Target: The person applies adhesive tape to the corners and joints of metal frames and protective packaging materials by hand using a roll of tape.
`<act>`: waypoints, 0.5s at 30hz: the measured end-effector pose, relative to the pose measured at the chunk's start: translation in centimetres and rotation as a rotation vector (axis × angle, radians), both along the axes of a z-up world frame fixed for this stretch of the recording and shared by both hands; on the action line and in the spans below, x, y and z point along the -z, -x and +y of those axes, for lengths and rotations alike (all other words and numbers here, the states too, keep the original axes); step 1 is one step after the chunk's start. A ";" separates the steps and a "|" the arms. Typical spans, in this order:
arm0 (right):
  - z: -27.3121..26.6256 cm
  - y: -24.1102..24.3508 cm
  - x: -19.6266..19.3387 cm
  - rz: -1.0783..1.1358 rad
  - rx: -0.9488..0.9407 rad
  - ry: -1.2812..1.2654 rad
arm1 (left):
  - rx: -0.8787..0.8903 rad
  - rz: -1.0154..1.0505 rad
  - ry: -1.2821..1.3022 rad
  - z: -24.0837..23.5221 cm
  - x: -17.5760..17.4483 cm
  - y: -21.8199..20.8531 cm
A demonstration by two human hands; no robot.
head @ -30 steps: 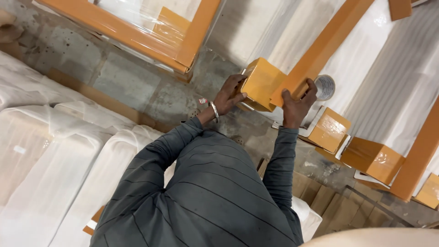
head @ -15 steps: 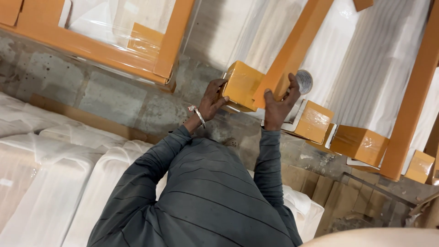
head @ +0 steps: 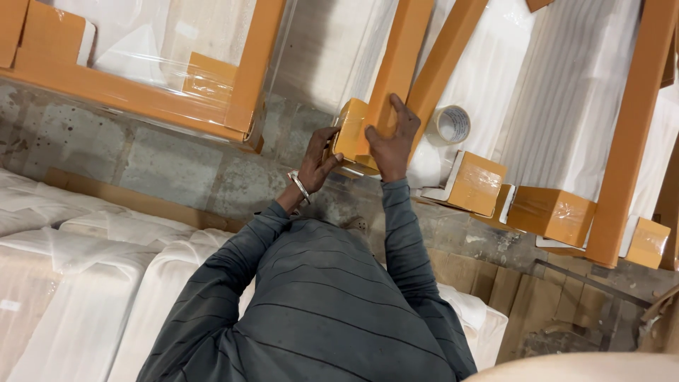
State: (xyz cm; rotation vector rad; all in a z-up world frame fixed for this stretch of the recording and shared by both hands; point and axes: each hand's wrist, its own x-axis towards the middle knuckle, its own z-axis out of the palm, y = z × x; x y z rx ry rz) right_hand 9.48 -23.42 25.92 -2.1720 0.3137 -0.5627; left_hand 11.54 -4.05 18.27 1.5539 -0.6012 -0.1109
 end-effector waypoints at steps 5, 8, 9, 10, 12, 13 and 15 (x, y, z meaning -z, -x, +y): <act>0.8 -0.2 1.9 0.006 -0.019 0.027 | -0.016 0.003 0.021 -0.2 0.3 0.1; 1.1 -0.6 2.1 0.036 -0.013 0.019 | -0.025 -0.001 0.019 -0.3 0.7 0.0; 1.2 -0.8 2.2 0.043 -0.020 -0.003 | -0.031 -0.009 0.009 -0.4 0.8 0.1; 1.2 -1.0 2.4 0.044 -0.017 -0.002 | -0.028 -0.008 0.011 -0.4 0.7 0.1; 1.4 -1.3 2.8 0.057 -0.012 -0.061 | -0.006 0.029 0.032 -0.3 0.5 0.2; 1.5 -1.2 3.0 0.058 -0.010 -0.061 | -0.004 0.030 0.033 -0.4 0.4 0.2; 1.7 -1.2 3.4 0.043 -0.031 -0.031 | 0.004 -0.003 0.110 -0.4 0.1 0.2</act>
